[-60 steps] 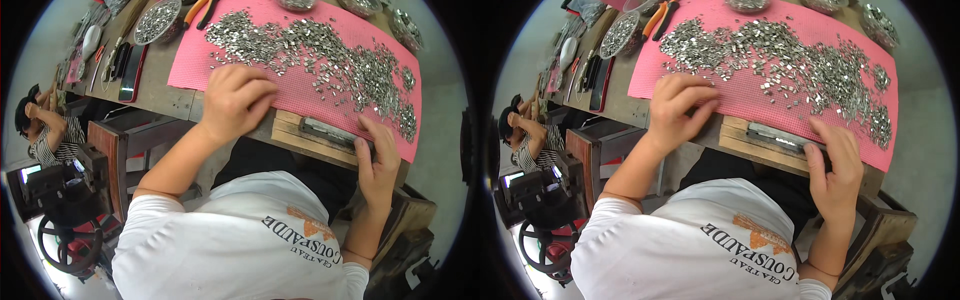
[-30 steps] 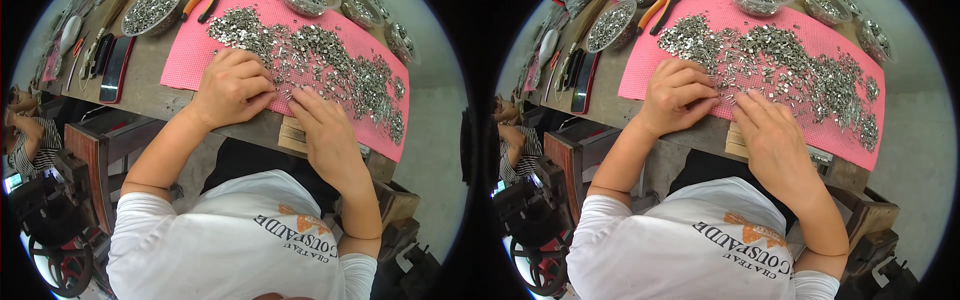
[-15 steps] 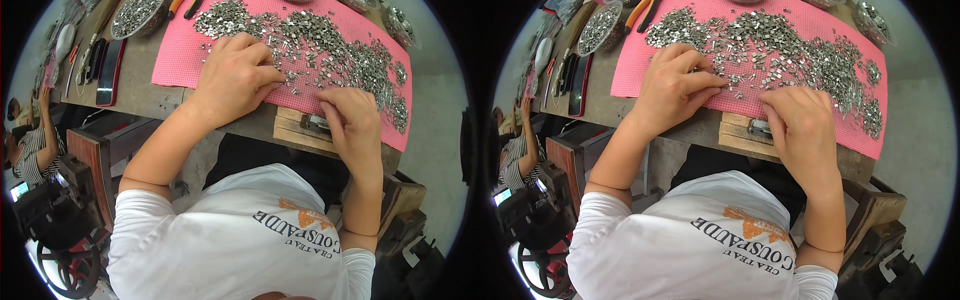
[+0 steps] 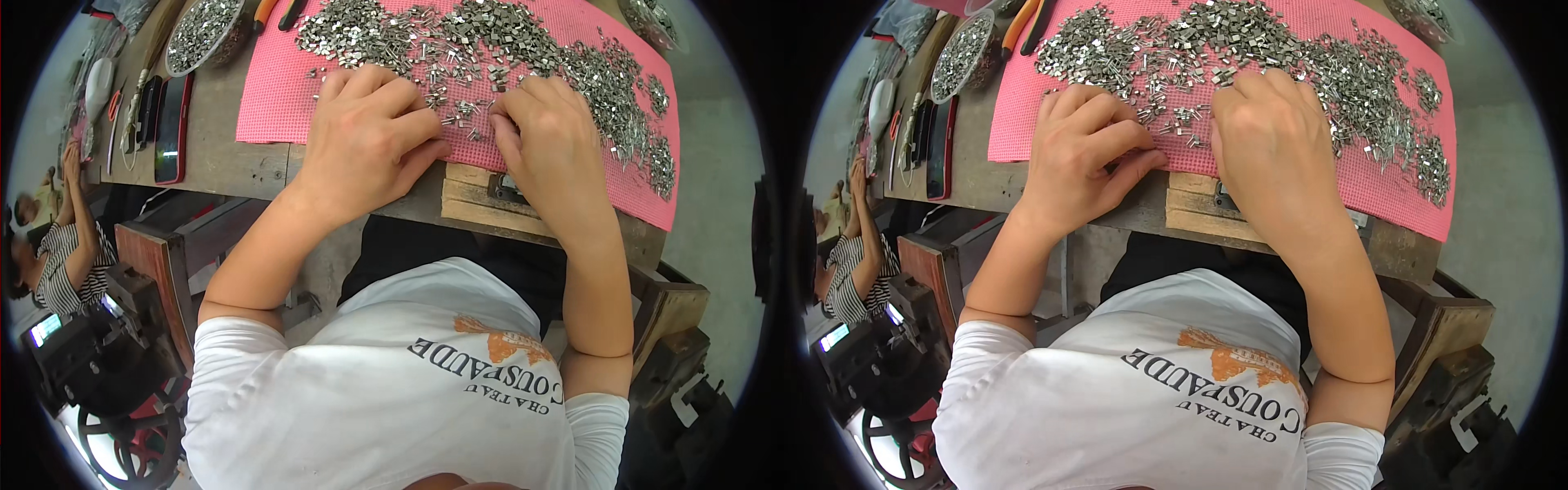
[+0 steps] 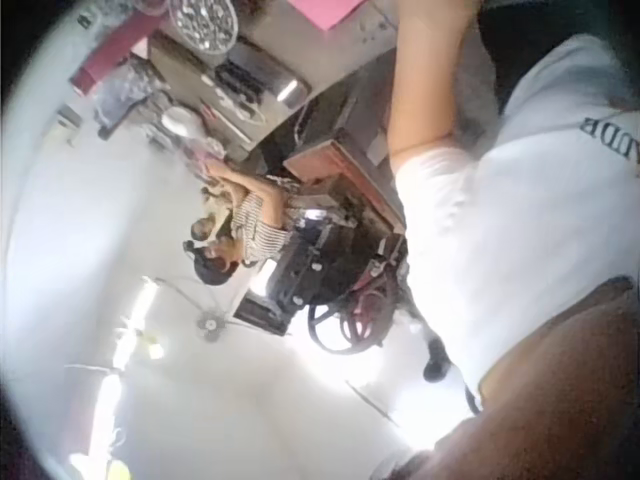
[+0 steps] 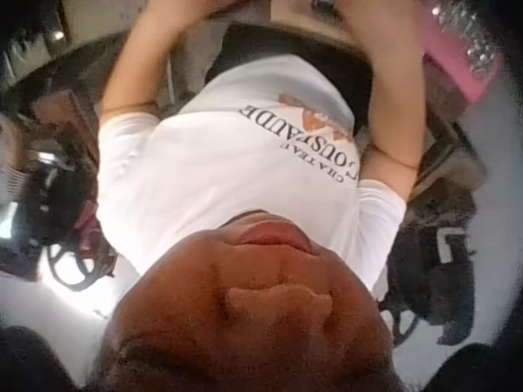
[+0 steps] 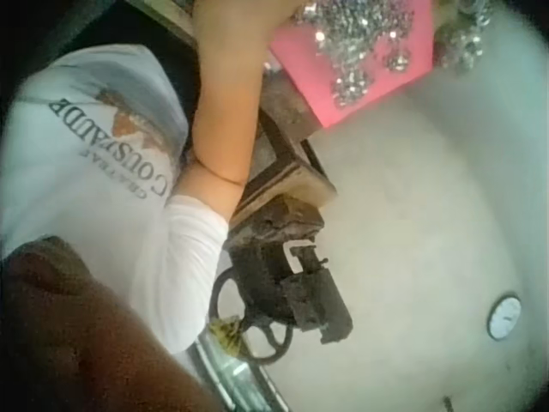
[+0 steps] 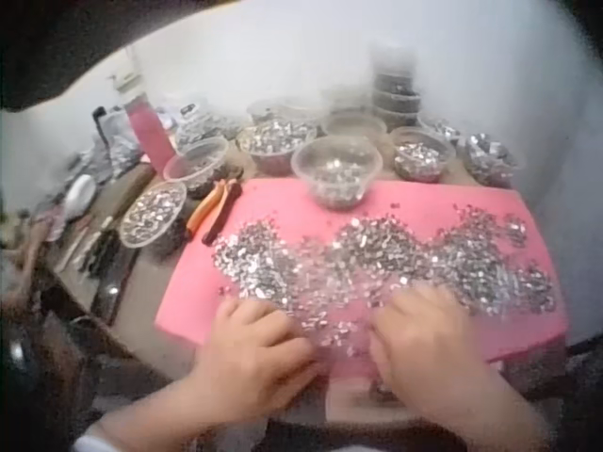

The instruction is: The person places small metal components into a holder by hand, inserts the holder into a press machine, and presses it down with the machine lever. The person then removes the holder and places more components into it.

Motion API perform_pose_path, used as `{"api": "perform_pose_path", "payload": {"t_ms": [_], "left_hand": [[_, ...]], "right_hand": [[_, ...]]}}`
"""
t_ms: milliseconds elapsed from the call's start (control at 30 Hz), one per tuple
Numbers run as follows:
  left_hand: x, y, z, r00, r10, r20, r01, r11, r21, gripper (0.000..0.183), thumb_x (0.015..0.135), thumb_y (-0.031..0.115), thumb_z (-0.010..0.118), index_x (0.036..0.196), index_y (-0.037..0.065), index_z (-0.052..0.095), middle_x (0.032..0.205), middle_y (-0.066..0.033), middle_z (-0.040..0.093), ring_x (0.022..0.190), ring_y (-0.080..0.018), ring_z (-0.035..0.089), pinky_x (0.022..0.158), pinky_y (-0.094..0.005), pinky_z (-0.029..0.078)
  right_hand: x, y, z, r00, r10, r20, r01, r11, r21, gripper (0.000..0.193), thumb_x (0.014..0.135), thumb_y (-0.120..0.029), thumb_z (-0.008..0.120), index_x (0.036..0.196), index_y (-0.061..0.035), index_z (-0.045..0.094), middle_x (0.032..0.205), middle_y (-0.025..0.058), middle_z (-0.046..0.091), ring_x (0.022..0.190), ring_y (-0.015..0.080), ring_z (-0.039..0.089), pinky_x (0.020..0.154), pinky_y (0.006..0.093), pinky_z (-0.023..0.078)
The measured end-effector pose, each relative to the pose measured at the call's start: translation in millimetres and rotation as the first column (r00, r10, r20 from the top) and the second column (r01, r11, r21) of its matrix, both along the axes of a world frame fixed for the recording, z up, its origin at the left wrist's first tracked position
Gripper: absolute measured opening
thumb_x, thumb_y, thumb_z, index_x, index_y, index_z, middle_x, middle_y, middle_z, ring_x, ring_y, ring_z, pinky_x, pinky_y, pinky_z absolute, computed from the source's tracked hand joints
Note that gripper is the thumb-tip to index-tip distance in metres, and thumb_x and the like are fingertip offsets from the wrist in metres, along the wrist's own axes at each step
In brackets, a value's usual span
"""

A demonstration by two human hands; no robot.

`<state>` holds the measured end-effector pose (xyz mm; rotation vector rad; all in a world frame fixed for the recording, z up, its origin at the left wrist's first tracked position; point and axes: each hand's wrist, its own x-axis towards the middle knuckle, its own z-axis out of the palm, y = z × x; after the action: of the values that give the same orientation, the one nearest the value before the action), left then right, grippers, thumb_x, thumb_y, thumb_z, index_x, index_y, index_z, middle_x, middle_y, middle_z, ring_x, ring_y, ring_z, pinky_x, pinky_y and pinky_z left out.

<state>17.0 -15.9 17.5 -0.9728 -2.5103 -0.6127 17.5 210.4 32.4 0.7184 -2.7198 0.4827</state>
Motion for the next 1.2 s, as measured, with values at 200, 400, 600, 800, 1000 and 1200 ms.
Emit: {"api": "perform_pose_path", "payload": {"t_ms": [200,400,600,800,1000,1200], "left_hand": [[2,2,5,0.998,-0.034,0.055,0.037,0.998,-0.053,0.018,0.076,0.022,0.085,0.088,0.016,0.073,0.092,0.0021,0.066,0.097,-0.0224,0.061,0.086,-0.0396,0.042],[7,2,6,0.996,0.064,0.061,-0.060,0.995,-0.077,0.014,0.076,0.021,0.083,0.087,0.017,0.075,0.090,0.0039,0.064,0.096,-0.0199,0.061,0.084,-0.0387,0.041],[8,5,5,0.998,0.033,0.059,-0.029,0.998,-0.063,0.011,0.077,0.013,0.080,0.087,0.015,0.073,0.085,0.0016,0.064,0.087,-0.0218,0.061,0.075,-0.0388,0.040],[17,31,3,0.979,-0.069,0.193,0.013,0.961,0.276,0.010,0.082,0.007,0.073,0.090,0.010,0.068,0.082,-0.0044,0.064,0.080,-0.0277,0.060,0.074,-0.0399,0.042],[29,62,-2,0.951,-0.188,0.245,0.100,0.937,0.333,0.010,0.083,0.004,0.073,0.092,0.007,0.069,0.093,-0.0059,0.068,0.085,-0.0256,0.062,0.077,-0.0366,0.044],[31,76,-11,0.954,-0.212,0.212,0.137,0.937,0.321,0.010,0.083,0.005,0.075,0.093,0.006,0.071,0.096,-0.0063,0.070,0.086,-0.0240,0.065,0.077,-0.0347,0.046]], "right_hand": [[12,14,6,0.996,-0.027,0.090,0.045,0.978,-0.205,0.006,0.089,0.000,0.068,0.095,-0.0009,0.067,0.091,0.0129,0.062,0.090,0.0329,0.063,0.080,0.0437,0.050],[41,42,7,0.956,-0.029,0.292,0.186,0.829,-0.527,0.010,0.095,0.004,0.062,0.103,0.0012,0.066,0.089,0.0094,0.065,0.076,0.0183,0.061,0.069,0.0298,0.049],[71,49,4,0.940,-0.054,0.337,0.259,0.755,-0.602,0.006,0.094,0.003,0.062,0.099,0.0022,0.066,0.091,0.0097,0.066,0.079,0.0201,0.063,0.072,0.0297,0.050],[82,45,1,0.966,-0.122,0.230,0.221,0.850,-0.478,0.006,0.090,0.000,0.065,0.095,-0.0024,0.068,0.097,0.0100,0.069,0.092,0.0283,0.064,0.085,0.0350,0.047],[81,43,-10,0.976,-0.145,0.162,0.205,0.861,-0.465,0.007,0.088,-0.002,0.069,0.094,-0.0050,0.070,0.097,0.0075,0.070,0.091,0.0275,0.065,0.085,0.0355,0.046],[80,44,-17,0.982,-0.158,0.103,0.188,0.858,-0.479,0.008,0.087,-0.003,0.071,0.094,-0.0062,0.070,0.096,0.0070,0.070,0.089,0.0276,0.065,0.083,0.0362,0.046]]}}
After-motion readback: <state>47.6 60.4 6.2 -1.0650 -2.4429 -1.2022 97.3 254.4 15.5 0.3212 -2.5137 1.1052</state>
